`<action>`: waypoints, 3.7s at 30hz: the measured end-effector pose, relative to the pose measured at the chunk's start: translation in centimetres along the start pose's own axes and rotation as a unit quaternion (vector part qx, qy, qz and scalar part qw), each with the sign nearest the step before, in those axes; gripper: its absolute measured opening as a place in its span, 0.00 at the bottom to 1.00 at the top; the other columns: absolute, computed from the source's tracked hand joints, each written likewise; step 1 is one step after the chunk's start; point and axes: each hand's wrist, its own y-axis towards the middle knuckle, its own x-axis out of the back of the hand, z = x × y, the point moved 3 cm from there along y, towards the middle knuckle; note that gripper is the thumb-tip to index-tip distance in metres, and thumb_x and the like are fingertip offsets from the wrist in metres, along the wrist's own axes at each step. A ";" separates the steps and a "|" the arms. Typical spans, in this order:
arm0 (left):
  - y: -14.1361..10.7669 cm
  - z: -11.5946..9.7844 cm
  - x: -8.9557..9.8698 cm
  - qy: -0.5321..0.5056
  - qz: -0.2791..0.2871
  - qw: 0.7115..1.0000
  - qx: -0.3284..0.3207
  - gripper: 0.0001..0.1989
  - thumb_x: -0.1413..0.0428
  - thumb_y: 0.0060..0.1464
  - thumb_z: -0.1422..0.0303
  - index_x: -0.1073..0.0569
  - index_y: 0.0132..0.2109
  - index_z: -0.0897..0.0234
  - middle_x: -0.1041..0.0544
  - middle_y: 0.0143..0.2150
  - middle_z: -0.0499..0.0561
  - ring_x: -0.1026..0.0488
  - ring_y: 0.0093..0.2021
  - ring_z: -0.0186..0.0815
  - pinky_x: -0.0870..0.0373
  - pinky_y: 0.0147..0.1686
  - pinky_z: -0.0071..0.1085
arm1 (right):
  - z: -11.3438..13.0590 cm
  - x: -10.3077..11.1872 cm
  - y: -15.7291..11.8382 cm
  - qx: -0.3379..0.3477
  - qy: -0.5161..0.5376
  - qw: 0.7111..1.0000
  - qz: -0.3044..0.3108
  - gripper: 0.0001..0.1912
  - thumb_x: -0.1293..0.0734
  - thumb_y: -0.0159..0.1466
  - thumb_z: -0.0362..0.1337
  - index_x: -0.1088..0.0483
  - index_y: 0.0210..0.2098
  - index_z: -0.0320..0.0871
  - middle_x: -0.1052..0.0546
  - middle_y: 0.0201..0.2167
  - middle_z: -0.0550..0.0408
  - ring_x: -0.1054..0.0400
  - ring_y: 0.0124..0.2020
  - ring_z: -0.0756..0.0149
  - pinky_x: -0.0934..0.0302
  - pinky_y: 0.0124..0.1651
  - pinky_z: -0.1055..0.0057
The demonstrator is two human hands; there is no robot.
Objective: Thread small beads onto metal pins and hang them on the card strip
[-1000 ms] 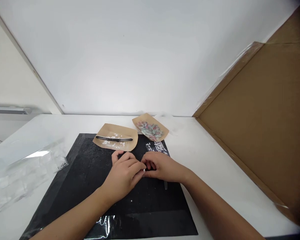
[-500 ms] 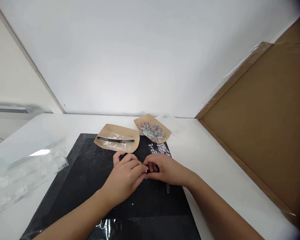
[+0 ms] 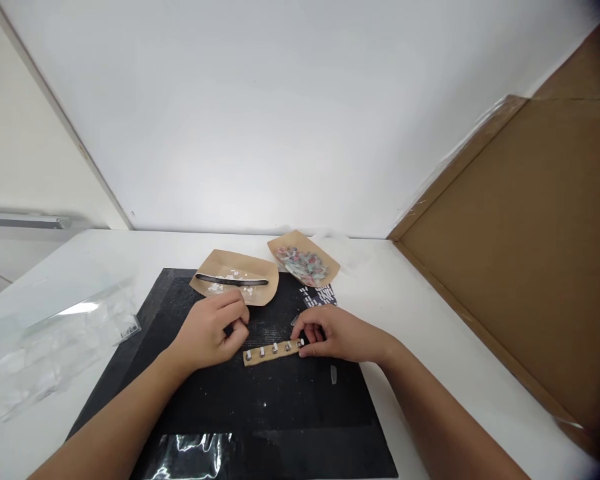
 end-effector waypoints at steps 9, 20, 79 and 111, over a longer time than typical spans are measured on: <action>0.1 -0.3 0.9 -0.135 0.167 0.977 0.015 0.08 0.46 0.44 0.80 0.29 0.30 0.62 0.29 0.27 0.45 0.34 0.27 0.30 0.40 0.27 0.27 | 0.1 -0.1 0.0 -0.005 0.000 1.000 0.006 0.13 0.23 0.63 0.44 0.22 0.45 0.48 0.26 0.29 0.61 0.32 0.29 0.69 0.42 0.31 0.73; 0.0 0.0 0.5 -0.114 0.144 0.983 0.003 0.09 0.48 0.47 0.81 0.30 0.30 0.62 0.31 0.26 0.45 0.35 0.28 0.31 0.41 0.29 0.28 | 0.2 -0.1 -0.1 -0.009 -0.013 1.000 0.002 0.14 0.24 0.63 0.43 0.22 0.46 0.47 0.25 0.29 0.60 0.31 0.29 0.69 0.41 0.32 0.73; -0.2 -2.4 -1.4 -0.151 0.072 0.986 0.002 0.04 0.44 0.58 0.75 0.32 0.39 0.62 0.31 0.33 0.48 0.34 0.35 0.35 0.37 0.36 0.32 | 1.1 0.2 -0.2 0.053 -0.054 0.996 -0.052 0.14 0.23 0.62 0.39 0.24 0.47 0.46 0.26 0.36 0.58 0.31 0.36 0.67 0.37 0.38 0.71; -0.2 -3.0 -3.3 -0.077 0.124 0.989 0.014 0.02 0.43 0.66 0.71 0.27 0.42 0.61 0.22 0.41 0.51 0.30 0.43 0.39 0.32 0.43 0.35 | 3.3 -0.2 -0.4 0.136 -0.135 0.975 -0.108 0.04 0.25 0.66 0.38 0.23 0.37 0.46 0.24 0.36 0.57 0.30 0.38 0.66 0.40 0.41 0.69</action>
